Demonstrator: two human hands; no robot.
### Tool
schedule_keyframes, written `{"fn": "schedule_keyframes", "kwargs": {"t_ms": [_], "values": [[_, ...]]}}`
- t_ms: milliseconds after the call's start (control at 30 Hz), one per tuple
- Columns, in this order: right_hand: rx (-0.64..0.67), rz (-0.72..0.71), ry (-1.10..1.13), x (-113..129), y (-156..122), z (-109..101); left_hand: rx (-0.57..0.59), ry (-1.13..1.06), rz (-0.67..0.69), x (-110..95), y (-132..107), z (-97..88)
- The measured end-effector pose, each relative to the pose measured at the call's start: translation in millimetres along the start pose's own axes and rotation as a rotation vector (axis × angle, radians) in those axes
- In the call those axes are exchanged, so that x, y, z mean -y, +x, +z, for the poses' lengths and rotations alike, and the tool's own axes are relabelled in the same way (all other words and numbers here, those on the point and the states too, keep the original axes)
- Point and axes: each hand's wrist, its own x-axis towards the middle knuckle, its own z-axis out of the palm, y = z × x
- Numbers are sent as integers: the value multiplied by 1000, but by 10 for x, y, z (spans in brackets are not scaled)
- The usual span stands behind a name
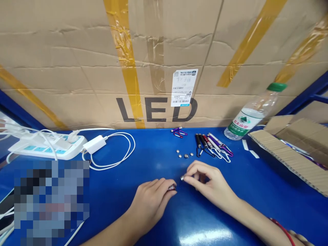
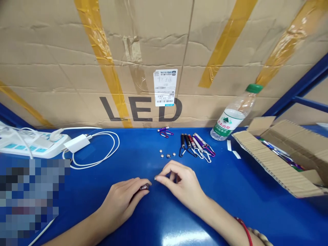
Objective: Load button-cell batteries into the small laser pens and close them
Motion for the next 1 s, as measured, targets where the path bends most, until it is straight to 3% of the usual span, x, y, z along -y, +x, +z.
{"fn": "schedule_keyframes", "kwargs": {"t_ms": [100,233,600,800,1000], "values": [[-85,-7,-218,-103,46,-122,11,-32,-23,-3,-1,-7],[-93,-22,-447,-232,67,-204,9,-25,-28,-27,-6,-20],[-200,8,-451,-324,71,-166,-36,-6,16,-74,-16,-24],[-63,-186,-556,-379,81,-145,-14,-26,11,-72,-22,-22],[6,-260,-691,-344,72,-141,-2,-30,4,-63,-26,-19]]}}
